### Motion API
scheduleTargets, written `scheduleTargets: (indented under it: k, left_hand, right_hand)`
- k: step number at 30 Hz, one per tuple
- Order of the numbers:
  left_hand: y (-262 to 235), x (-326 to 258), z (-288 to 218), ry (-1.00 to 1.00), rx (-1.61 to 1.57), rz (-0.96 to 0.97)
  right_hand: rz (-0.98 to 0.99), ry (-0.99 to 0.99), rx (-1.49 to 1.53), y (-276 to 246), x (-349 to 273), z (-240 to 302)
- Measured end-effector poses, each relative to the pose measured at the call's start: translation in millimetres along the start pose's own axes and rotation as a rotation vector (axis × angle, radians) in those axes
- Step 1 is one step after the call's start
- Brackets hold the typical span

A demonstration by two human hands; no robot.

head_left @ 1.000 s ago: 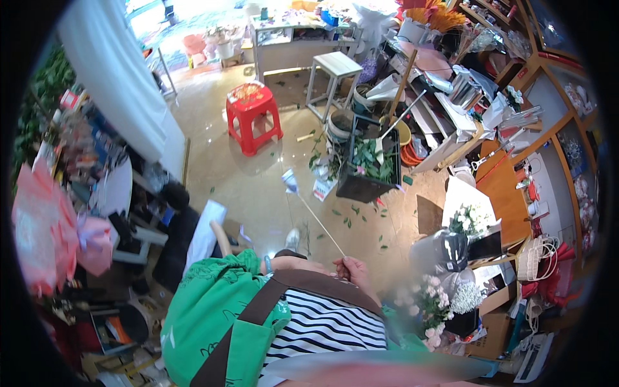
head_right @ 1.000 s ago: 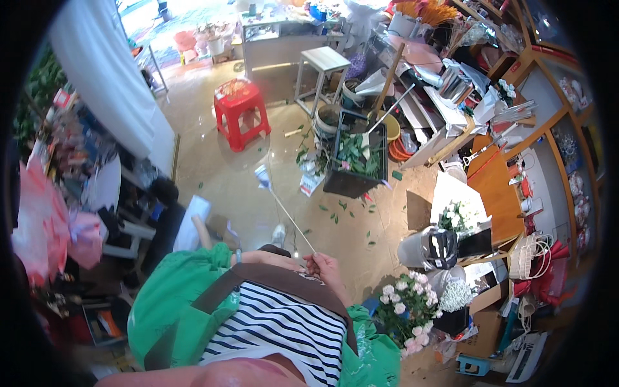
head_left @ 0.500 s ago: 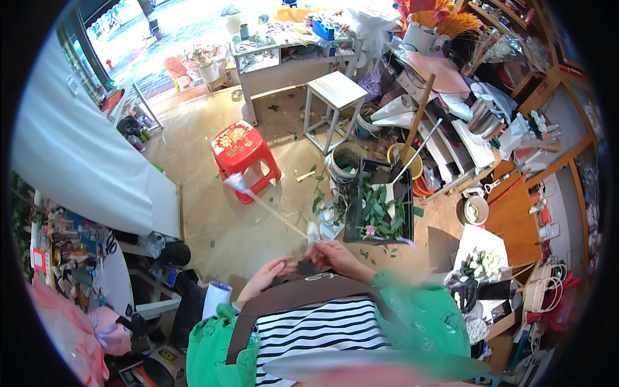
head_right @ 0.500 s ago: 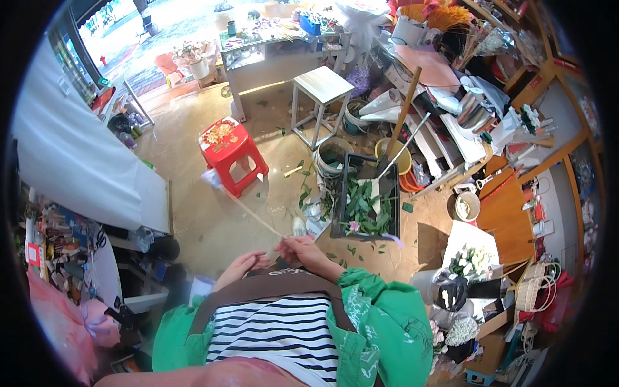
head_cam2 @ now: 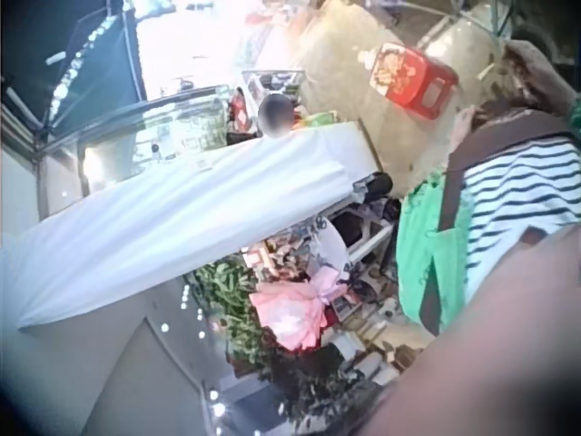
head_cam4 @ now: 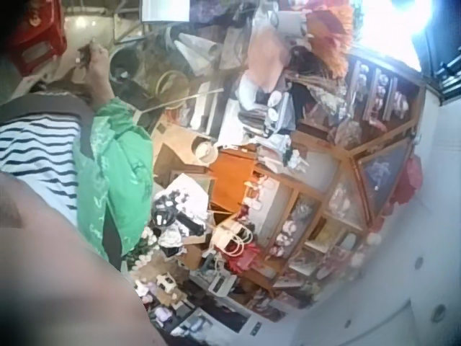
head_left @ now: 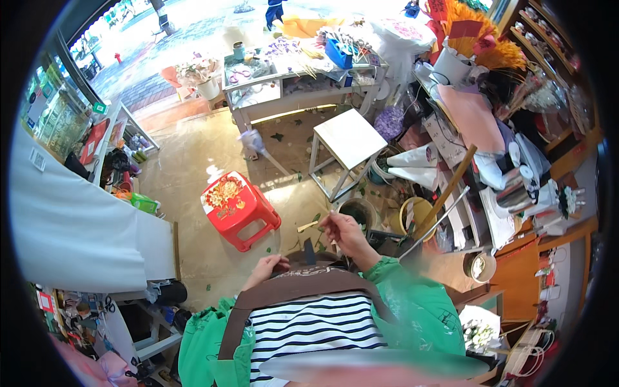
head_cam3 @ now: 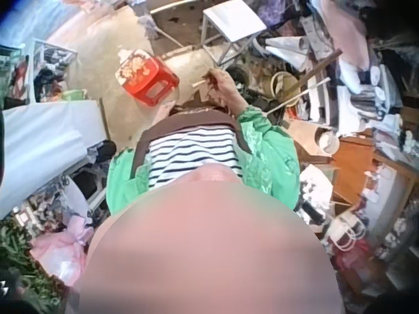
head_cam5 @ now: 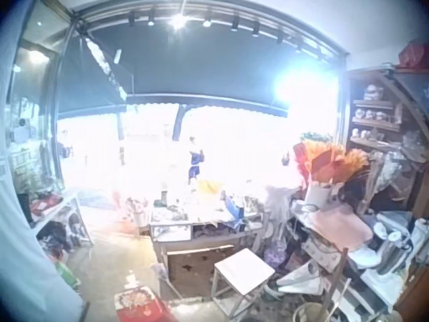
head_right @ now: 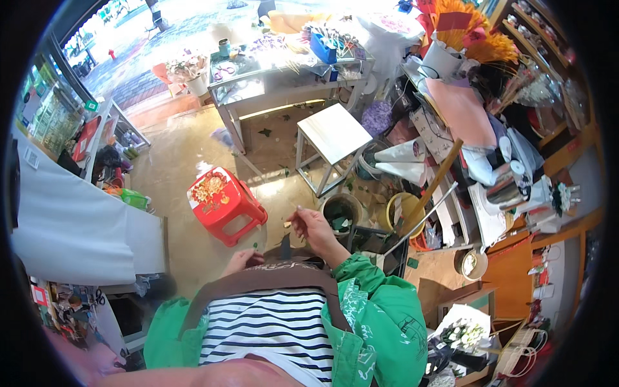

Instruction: The person assembles decorative sticks by attaching small purple flower-like items to wooden skewers using clear tape. They repeatedly pick up a skewer, place a flower on it, and secure it with tape from a dispenser on the table.

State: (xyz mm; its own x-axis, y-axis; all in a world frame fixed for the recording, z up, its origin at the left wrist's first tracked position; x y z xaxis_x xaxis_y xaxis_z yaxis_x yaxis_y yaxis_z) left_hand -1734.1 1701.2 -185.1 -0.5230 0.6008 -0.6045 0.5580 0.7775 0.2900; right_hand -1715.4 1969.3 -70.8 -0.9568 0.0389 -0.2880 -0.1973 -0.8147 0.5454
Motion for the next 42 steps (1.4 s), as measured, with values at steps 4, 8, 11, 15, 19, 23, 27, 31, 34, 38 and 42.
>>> scheduleTargets:
  k: [4, 8, 11, 15, 19, 23, 27, 31, 34, 38, 42]
  left_hand:
    - [-8.7, 71.9, -39.4, 0.144, 0.124, 0.042]
    - [-45.4, 141.5, -62.6, 0.404, 0.671, -0.125]
    - [-90.8, 202.0, -78.0, 0.201, 0.483, -0.280]
    - [-144.6, 298.8, -115.7, 0.098, 0.499, -0.312]
    - [-191.4, 403.2, -198.2, 0.070, 0.474, -0.309]
    - [-214.3, 484.0, -290.9, 0.157, 0.186, -0.352]
    - [-232.2, 511.6, -353.7, 0.163, 0.063, -0.366]
    - [-248.1, 502.7, -363.7, 0.090, -0.088, -0.481]
    - [-258.8, 490.6, -344.1, 0.126, -0.310, -0.504]
    - [-271.3, 486.5, -294.7, -0.017, -0.376, -0.699]
    - [-283.1, 512.4, -244.6, 0.045, -0.583, -0.763]
  right_hand:
    - [0.068, -0.021, -0.049, -22.3, 58.1, 41.1]
    - [-0.021, 0.072, -0.106, -45.1, 111.3, 55.4]
    - [-0.082, -0.044, -0.159, -67.1, 165.0, 70.5]
    - [-0.215, -0.171, -0.158, -106.4, 258.9, 113.4]
    - [-0.410, -0.287, -0.095, -145.3, 357.1, 180.0]
    - [-0.567, -0.346, -0.124, -188.5, 462.8, 254.8]
    - [-0.645, -0.386, -0.094, -220.3, 545.8, 302.6]
    - [-0.723, -0.359, -0.133, -238.3, 607.0, 326.9]
    - [-0.796, -0.338, -0.177, -257.8, 654.4, 346.6]
    - [-0.879, -0.347, -0.493, -297.5, 710.6, 374.3]
    - [-0.936, -0.484, -0.745, -341.1, 760.9, 394.0]
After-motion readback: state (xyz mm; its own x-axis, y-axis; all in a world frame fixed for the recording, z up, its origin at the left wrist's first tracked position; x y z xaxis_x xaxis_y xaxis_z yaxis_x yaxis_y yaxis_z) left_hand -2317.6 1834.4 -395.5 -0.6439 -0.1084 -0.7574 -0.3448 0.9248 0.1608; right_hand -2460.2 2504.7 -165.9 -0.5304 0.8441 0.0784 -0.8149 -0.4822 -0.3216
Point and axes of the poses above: each hand's wrist, its own x-axis towards the middle knuckle, its own y-axis out of the palm, z = x × y, the point moved 1 cm from there along x, towards the middle knuckle, and after that the axes turned 2 degrees about -y, right-handed, at the moved point
